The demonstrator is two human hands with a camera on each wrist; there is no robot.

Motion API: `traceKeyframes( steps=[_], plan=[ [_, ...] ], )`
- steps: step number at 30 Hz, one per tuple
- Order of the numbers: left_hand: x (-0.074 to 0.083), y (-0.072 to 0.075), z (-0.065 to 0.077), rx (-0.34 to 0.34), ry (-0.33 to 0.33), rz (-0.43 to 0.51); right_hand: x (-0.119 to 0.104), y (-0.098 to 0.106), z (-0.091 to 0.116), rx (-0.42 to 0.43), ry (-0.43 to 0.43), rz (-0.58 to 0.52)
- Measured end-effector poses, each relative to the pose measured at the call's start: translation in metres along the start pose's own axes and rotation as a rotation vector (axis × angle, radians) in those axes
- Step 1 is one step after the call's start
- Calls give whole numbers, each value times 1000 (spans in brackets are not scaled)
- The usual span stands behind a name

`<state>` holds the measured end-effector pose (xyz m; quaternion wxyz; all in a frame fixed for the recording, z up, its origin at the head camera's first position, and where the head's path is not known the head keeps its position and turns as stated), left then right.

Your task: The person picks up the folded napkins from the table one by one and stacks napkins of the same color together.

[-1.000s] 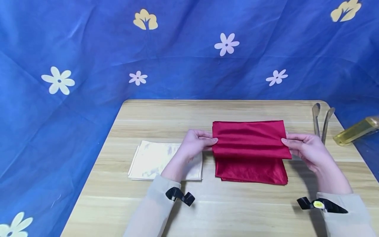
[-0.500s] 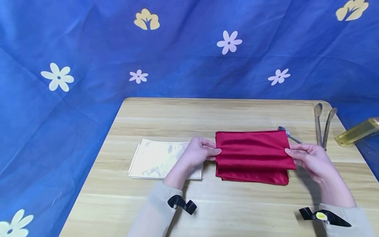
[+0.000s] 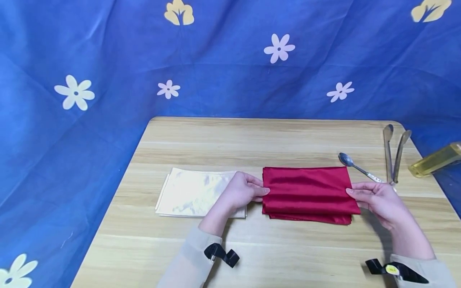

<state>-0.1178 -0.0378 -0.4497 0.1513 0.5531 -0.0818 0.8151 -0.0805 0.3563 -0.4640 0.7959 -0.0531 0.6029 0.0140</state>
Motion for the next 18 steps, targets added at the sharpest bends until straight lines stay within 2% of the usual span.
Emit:
traceKeyframes(
  steps=[11,18],
  plan=[
    [-13,-2,-5,-10,5,-29,11,-1,0,-29,0,42],
    [-17,-4,-8,0,23,-99,19,-1,-2,-25,-15,76]
  ],
)
Point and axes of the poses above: each hand's wrist, its own z-axis away from the middle knuckle, its own y-axis out of the back of the hand, x = y × z, the point moved 2 cm from there along -z, towards the middle knuckle, and after that the axes turned 1 degree about -z, right-handed, at the moved point
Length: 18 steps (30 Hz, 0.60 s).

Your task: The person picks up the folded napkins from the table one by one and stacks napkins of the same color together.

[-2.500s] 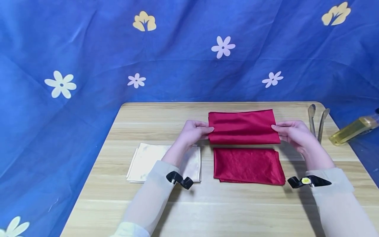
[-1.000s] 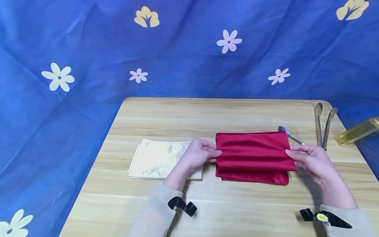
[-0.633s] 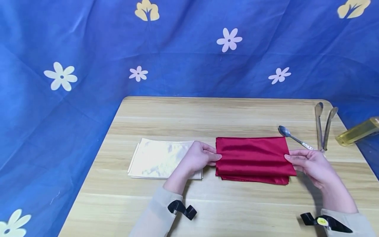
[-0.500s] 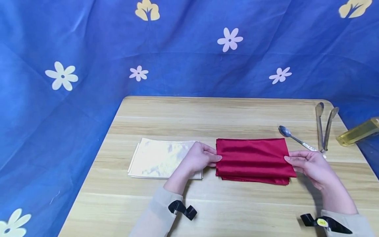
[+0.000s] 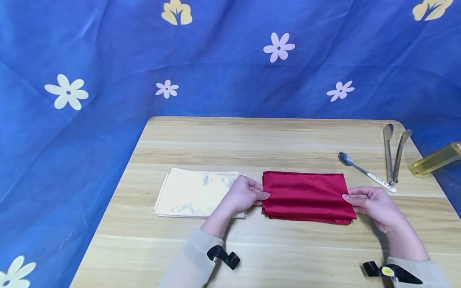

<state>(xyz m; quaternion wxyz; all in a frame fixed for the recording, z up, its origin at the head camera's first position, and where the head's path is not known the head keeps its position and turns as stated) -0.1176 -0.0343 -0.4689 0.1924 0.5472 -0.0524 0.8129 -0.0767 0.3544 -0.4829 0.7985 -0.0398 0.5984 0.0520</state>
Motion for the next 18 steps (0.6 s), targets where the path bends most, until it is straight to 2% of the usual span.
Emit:
traceKeyframes(
  steps=[6,13,18],
  plan=[
    [0,2,-1,11,15,-41,0,1,-3,-12,-29,14],
    [1,4,-2,6,18,-15,-4,-2,-7,8,-39,64],
    [1,4,-2,20,20,-35,-6,-3,-8,19,-44,84]
  ],
)
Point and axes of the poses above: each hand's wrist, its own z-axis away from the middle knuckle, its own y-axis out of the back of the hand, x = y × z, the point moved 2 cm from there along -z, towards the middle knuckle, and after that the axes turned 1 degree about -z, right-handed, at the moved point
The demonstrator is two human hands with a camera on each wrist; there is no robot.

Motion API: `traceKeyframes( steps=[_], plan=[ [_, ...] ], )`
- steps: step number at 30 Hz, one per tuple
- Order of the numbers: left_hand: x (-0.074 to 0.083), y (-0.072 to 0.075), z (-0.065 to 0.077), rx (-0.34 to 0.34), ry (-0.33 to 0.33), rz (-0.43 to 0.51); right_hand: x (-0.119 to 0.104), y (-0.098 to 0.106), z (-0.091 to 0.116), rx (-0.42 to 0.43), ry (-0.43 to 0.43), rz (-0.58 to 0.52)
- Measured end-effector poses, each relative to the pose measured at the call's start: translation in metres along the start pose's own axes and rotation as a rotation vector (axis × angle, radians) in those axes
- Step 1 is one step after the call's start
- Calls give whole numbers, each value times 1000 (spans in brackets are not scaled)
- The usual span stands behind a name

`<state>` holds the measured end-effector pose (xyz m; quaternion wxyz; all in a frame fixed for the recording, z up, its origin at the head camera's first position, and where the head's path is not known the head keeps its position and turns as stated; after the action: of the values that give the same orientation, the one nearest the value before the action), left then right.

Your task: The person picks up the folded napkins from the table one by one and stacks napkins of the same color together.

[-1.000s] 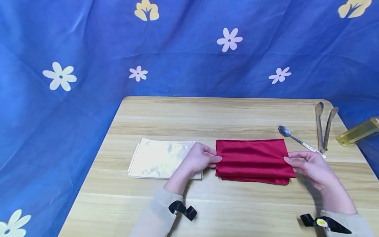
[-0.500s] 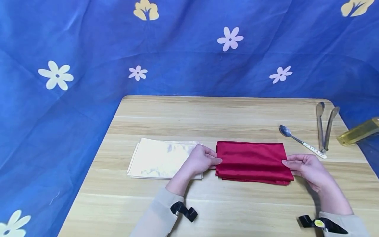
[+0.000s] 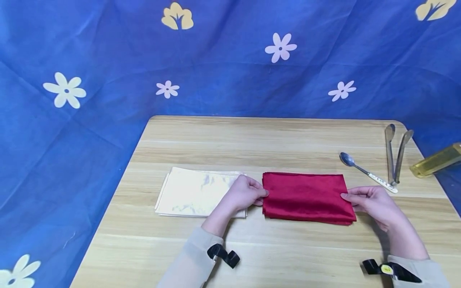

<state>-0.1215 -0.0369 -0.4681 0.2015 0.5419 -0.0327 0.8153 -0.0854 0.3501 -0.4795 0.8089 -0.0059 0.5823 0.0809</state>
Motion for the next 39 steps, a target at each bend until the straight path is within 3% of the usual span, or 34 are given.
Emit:
traceKeyframes(
  steps=[13,18,22,25,28,34,39],
  plan=[
    [5,1,0,-11,6,-71,5,7,-3,-33,-6,62],
    [10,3,4,-36,-28,-139,1,11,-1,-18,17,114],
    [21,11,7,-26,-103,-212,-11,14,3,35,90,234],
    [31,22,7,-19,-164,-179,-23,14,6,112,176,351],
    [43,36,5,10,-248,-157,-36,10,6,194,313,421],
    [62,69,4,192,-488,-250,-65,-6,4,273,607,417],
    [74,93,12,339,-603,-403,-86,-16,5,354,705,469]
  ],
)
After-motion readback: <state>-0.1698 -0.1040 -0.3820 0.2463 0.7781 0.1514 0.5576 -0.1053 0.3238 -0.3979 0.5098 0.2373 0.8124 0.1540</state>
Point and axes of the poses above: each hand's wrist, its own z-axis away from the middle knuckle, its own y-axis out of the back of the hand, x = y × z, the point moved 2 cm from there along -z, towards the middle knuckle, and after that the axes turned 1 degree about -z, right-handed, at the moved point
